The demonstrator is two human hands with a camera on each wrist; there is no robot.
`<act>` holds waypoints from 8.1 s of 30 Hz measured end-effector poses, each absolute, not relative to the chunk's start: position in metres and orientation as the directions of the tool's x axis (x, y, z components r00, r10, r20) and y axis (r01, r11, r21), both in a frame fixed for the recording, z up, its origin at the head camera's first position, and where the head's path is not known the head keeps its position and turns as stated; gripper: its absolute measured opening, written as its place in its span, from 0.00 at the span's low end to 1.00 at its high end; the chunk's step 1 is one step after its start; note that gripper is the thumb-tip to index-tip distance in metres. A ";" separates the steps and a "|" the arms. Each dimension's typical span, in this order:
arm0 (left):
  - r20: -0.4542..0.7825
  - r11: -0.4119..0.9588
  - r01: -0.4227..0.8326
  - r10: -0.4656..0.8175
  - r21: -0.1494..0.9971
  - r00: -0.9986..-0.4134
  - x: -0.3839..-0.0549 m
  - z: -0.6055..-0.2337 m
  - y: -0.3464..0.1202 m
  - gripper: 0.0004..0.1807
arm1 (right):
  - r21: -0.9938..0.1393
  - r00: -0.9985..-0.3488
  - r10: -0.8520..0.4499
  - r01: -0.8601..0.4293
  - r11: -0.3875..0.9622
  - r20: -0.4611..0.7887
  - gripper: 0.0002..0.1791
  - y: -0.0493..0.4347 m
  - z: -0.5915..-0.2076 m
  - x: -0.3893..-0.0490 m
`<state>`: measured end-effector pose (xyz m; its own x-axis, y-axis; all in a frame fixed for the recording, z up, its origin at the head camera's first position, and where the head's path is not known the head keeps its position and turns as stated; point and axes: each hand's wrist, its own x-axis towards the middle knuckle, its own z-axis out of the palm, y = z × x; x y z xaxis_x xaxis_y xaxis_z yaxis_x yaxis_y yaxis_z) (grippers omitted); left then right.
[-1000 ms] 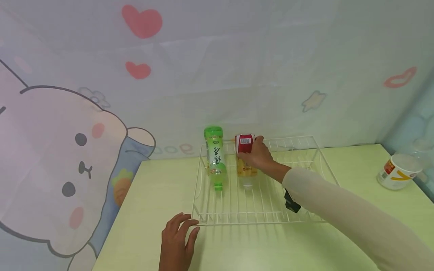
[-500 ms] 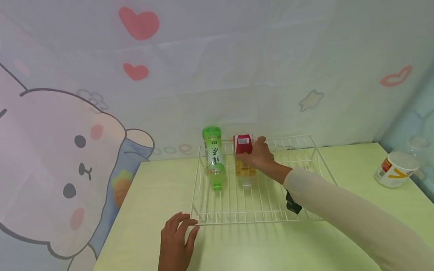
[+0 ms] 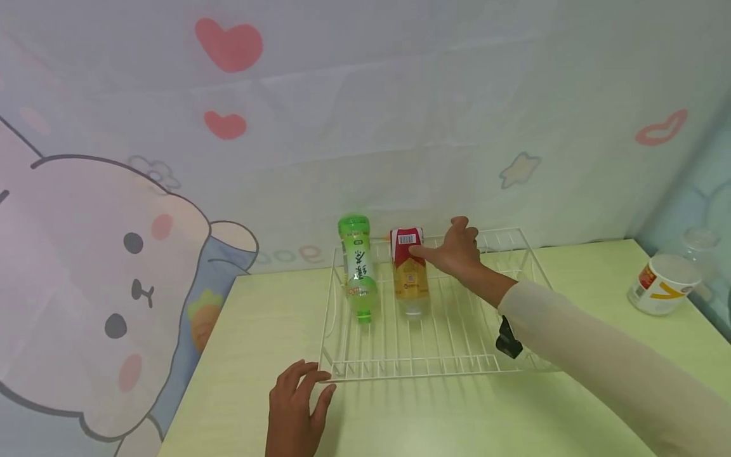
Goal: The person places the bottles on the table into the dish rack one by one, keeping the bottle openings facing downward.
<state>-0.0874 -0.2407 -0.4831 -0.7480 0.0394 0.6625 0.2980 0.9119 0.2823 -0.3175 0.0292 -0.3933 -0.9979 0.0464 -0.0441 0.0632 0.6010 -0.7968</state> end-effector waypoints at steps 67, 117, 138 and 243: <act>0.672 0.904 0.298 0.017 0.305 -0.740 -0.088 -0.491 -0.244 0.08 | -0.816 -0.629 0.734 0.547 0.184 -0.256 0.64 0.321 -0.509 -0.277; 0.729 0.894 0.298 -0.047 0.336 -0.683 -0.096 -0.481 -0.236 0.18 | -0.807 -0.875 0.454 0.140 0.573 0.171 0.48 0.290 -0.424 -0.259; 0.677 0.864 0.357 0.026 0.355 -0.735 -0.107 -0.460 -0.201 0.21 | -0.497 -0.776 -0.043 -0.444 0.746 0.630 0.48 0.216 -0.397 -0.243; 0.807 0.764 0.570 0.113 0.303 -0.580 -0.107 -0.474 -0.215 0.21 | -0.864 -0.938 -0.256 -0.078 -0.497 0.232 0.22 0.122 -0.429 -0.168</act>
<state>-0.1070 -0.2154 -0.4745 -0.5801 0.1134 0.8066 0.5700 0.7639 0.3026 -0.1679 0.1215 -0.4295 -0.9385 -0.2558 0.2320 -0.0780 -0.4973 -0.8640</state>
